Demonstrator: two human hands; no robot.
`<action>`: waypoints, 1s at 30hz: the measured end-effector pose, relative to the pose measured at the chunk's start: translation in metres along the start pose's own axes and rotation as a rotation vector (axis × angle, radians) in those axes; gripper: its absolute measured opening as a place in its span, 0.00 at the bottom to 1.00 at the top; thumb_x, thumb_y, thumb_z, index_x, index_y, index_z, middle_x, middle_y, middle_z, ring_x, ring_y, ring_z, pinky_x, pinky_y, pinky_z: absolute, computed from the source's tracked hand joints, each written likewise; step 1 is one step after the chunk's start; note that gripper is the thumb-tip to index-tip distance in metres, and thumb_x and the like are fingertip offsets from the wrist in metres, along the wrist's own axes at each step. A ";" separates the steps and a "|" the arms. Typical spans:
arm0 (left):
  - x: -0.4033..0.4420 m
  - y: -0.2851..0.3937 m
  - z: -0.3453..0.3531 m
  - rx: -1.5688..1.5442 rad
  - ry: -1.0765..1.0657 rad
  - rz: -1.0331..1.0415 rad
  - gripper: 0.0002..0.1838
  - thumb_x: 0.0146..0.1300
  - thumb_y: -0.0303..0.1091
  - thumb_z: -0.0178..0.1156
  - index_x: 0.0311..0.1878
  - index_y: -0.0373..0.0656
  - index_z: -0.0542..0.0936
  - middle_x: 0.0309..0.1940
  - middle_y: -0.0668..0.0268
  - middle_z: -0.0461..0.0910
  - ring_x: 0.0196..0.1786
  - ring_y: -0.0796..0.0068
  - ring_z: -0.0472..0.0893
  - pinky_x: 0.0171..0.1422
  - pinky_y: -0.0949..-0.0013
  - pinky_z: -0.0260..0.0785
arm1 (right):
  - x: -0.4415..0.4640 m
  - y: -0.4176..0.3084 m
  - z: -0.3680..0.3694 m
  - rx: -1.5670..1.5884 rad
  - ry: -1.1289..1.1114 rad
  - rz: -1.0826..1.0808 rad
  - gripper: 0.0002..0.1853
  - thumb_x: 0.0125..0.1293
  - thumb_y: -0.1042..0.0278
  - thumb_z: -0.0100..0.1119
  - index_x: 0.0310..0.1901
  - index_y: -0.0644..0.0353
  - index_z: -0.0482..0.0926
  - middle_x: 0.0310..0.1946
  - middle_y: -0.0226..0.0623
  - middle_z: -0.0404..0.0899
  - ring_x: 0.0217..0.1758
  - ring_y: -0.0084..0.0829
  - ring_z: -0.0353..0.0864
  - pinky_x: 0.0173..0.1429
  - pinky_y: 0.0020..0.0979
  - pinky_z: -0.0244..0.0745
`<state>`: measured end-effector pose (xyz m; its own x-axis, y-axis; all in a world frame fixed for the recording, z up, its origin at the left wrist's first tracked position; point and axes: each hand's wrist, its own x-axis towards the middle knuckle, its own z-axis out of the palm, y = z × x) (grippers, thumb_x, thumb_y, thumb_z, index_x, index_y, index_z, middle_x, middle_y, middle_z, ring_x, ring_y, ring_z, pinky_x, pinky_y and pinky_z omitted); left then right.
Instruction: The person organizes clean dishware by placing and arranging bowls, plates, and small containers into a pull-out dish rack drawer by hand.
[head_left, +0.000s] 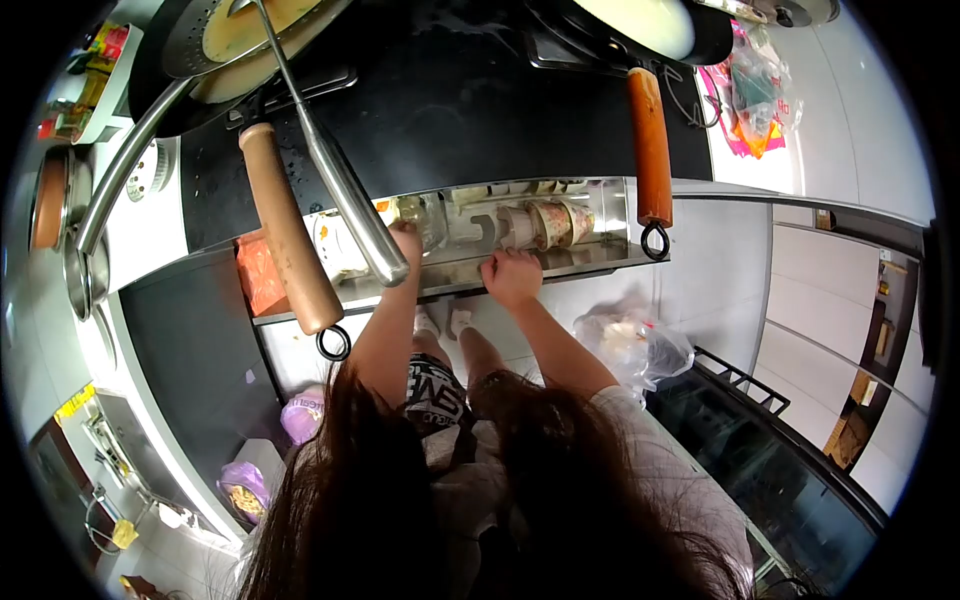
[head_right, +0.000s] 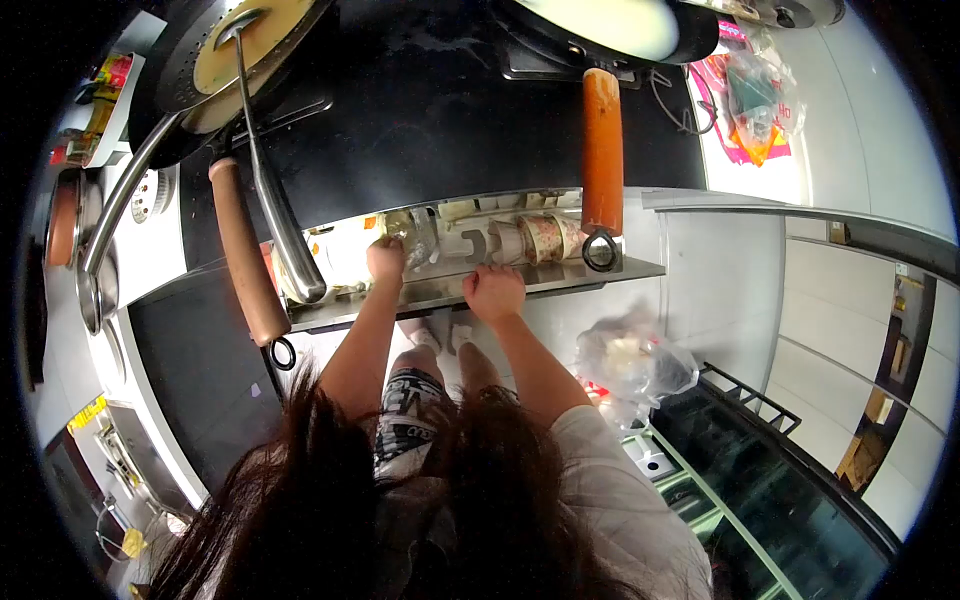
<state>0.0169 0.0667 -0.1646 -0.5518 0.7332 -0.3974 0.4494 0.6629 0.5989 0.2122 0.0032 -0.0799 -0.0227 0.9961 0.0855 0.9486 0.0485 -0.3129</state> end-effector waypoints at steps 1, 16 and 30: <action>-0.007 0.010 -0.010 0.043 0.057 0.015 0.10 0.53 0.34 0.56 0.34 0.42 0.83 0.30 0.54 0.81 0.35 0.55 0.81 0.42 0.59 0.70 | 0.001 -0.001 0.000 0.000 -0.003 0.011 0.09 0.49 0.60 0.52 0.20 0.53 0.77 0.20 0.36 0.77 0.26 0.39 0.76 0.35 0.38 0.70; -0.058 0.018 -0.045 0.683 -0.111 0.722 0.25 0.53 0.30 0.51 0.57 0.35 0.70 0.56 0.55 0.69 0.53 0.57 0.72 0.61 0.56 0.61 | 0.002 -0.004 -0.007 -0.021 -0.257 0.078 0.11 0.55 0.59 0.50 0.28 0.56 0.78 0.30 0.38 0.78 0.38 0.40 0.77 0.46 0.40 0.69; -0.152 0.011 -0.263 -1.007 -0.032 0.107 0.27 0.68 0.41 0.47 0.64 0.32 0.62 0.63 0.55 0.64 0.66 0.69 0.61 0.70 0.70 0.48 | -0.003 -0.239 -0.101 1.214 -0.604 -0.324 0.21 0.70 0.66 0.41 0.61 0.66 0.61 0.60 0.46 0.64 0.64 0.36 0.62 0.66 0.33 0.56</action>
<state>-0.0788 -0.0779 0.0849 -0.5180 0.7947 -0.3164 -0.3139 0.1675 0.9346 0.0173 -0.0190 0.0907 -0.6122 0.7907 -0.0087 0.0186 0.0034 -0.9998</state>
